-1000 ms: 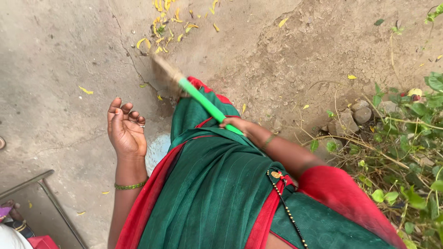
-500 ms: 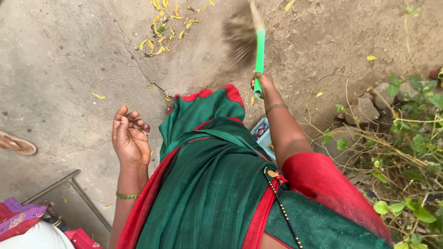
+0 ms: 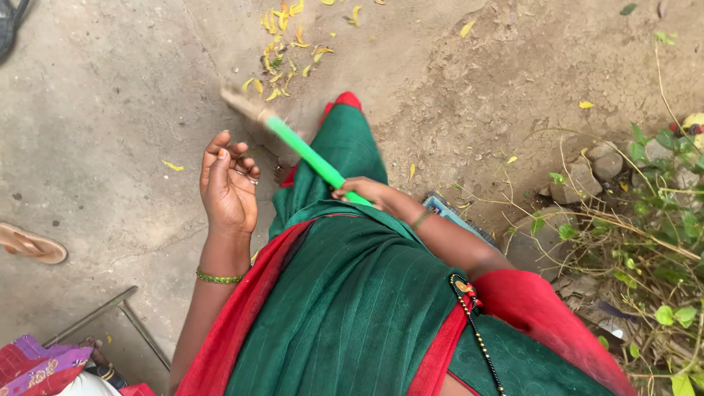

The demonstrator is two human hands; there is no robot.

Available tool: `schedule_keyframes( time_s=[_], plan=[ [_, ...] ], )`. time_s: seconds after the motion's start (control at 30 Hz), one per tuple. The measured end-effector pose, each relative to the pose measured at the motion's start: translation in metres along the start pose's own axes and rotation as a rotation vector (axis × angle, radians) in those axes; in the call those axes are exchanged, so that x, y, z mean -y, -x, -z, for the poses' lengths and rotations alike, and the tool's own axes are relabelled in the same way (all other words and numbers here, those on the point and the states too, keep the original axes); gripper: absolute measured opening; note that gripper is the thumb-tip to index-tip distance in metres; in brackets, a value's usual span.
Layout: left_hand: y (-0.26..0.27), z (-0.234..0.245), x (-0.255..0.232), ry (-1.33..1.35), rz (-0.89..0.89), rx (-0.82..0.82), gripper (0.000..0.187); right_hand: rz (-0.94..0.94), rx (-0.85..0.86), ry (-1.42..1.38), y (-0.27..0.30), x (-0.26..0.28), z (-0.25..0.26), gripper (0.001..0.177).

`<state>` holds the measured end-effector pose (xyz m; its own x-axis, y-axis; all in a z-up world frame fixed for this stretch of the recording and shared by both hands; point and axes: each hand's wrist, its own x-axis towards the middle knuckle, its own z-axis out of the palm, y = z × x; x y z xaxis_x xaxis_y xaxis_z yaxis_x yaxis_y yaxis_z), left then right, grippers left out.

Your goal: The person sweeps yellow leaves and debris across a dirt and stone ground using a hand broom.

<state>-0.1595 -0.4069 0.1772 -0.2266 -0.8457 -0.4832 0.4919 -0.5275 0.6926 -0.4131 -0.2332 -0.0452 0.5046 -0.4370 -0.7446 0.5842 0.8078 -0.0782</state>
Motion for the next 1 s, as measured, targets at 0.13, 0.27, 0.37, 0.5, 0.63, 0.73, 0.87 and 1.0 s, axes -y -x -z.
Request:
schedule_keyframes(
  time_s=[0.13,0.27,0.37,0.5,0.63,0.73,0.87,1.0],
  plan=[
    [-0.009,0.019,-0.023,-0.036,0.017,0.011,0.025,-0.212,0.234,-0.414,-0.114,0.01,-0.018,0.011],
    [-0.018,0.04,-0.054,-0.083,0.023,0.012,0.024,-0.28,0.278,-0.66,-0.13,0.07,0.018,0.01],
    [-0.027,0.056,-0.079,-0.115,0.002,0.007,0.025,0.004,0.204,-0.795,-0.086,0.119,0.072,0.008],
    [-0.043,0.073,-0.1,-0.1,-0.012,-0.02,0.024,0.565,-0.391,-0.436,-0.075,0.13,0.063,0.01],
    [-0.055,0.088,-0.1,-0.063,0.0,-0.006,0.025,0.495,-0.586,-0.141,-0.086,0.08,-0.002,0.012],
    [-0.065,0.091,-0.094,-0.014,0.03,-0.003,0.026,0.392,-0.369,-0.186,-0.051,0.034,-0.056,0.035],
    [-0.077,0.083,-0.087,-0.006,0.077,-0.008,0.028,0.15,0.003,-0.354,-0.029,0.024,-0.088,0.037],
    [-0.09,0.067,-0.086,-0.003,0.082,-0.001,0.027,-0.066,0.115,-0.37,-0.12,0.043,-0.097,0.023]
  ],
)
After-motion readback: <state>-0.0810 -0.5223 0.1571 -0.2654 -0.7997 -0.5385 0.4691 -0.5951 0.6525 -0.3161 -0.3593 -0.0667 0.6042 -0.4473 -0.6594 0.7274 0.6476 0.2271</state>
